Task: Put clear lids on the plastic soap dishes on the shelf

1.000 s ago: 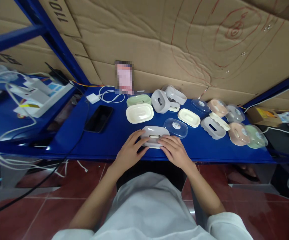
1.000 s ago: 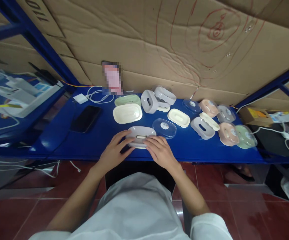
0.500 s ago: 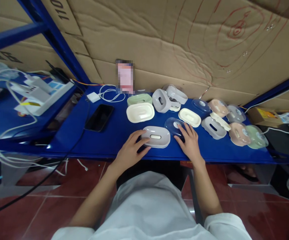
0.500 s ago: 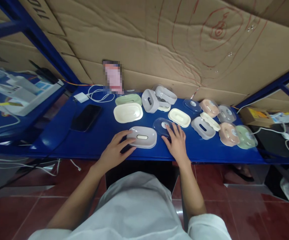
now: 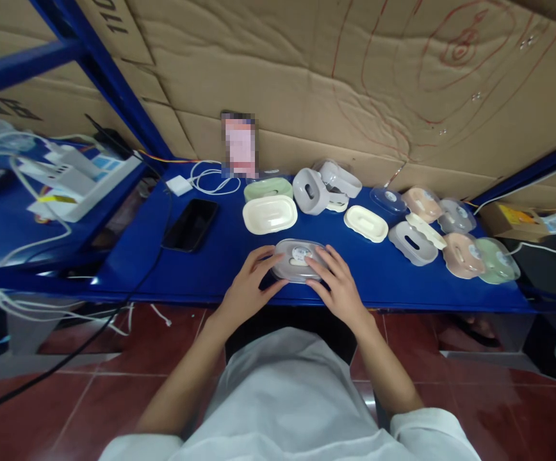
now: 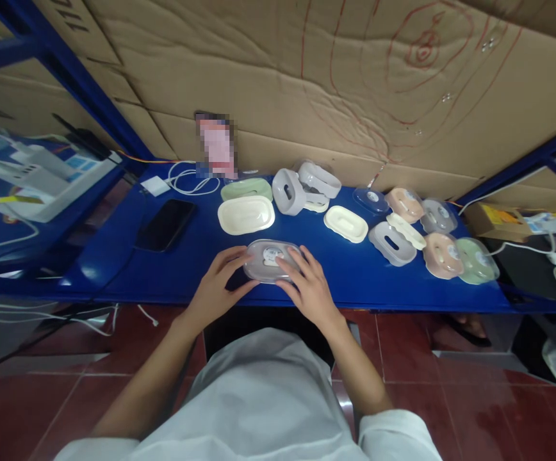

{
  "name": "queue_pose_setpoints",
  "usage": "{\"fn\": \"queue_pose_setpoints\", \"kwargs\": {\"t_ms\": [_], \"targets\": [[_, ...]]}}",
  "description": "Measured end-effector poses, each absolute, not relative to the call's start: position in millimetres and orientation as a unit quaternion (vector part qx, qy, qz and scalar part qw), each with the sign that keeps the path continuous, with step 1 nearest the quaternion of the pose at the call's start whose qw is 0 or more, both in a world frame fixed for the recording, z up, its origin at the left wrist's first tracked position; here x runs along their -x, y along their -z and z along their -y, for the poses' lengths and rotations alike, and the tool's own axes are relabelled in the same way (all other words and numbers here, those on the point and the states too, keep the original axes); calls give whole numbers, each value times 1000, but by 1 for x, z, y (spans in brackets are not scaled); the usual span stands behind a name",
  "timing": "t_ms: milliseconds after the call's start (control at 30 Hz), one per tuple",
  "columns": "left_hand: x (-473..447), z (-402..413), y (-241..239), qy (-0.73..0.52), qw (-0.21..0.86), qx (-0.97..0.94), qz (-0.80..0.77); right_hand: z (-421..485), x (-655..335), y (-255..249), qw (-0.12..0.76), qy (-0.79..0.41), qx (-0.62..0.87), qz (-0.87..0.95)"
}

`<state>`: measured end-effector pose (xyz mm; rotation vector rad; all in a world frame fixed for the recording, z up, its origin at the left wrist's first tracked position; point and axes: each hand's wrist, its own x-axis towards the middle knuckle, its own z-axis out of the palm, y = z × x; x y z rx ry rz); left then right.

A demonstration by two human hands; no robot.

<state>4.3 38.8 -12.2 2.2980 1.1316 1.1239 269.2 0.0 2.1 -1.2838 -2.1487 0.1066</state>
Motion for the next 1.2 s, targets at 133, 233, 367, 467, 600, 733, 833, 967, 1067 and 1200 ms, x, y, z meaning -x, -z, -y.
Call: {"fn": "queue_pose_setpoints", "kwargs": {"t_ms": [133, 233, 367, 467, 600, 733, 833, 967, 1067, 1200], "targets": [[-3, -41, 15, -402, 169, -806, -401, 0, -263, -2, 278, -4, 493, 824], [-2, -42, 16, -405, 173, -803, -401, 1, -263, -3, 261, 4, 491, 831], [-2, -43, 15, -399, 182, -805, -400, 0, -265, -4, 258, 7, 495, 830], [-1, -44, 15, -395, 188, -805, -400, -1, -265, -3, 259, 4, 500, 826], [0, -45, 16, -392, 194, -805, -401, 1, -263, 0, 258, -10, 503, 825], [0, -44, 17, -388, 192, -805, -406, 4, -263, -1, 267, -34, 496, 825], [-1, -43, 17, -388, 186, -806, -407, 4, -265, 0, 280, -60, 490, 823], [-4, -40, 15, -379, 190, -809, -407, 2, -267, 5, 304, -77, 493, 812], [-5, -37, 13, -359, 200, -810, -419, 2, -270, 7, 333, -57, 499, 798], [-6, -35, 9, -343, 206, -804, -439, -5, -298, -1, 372, 8, 534, 759]]}}
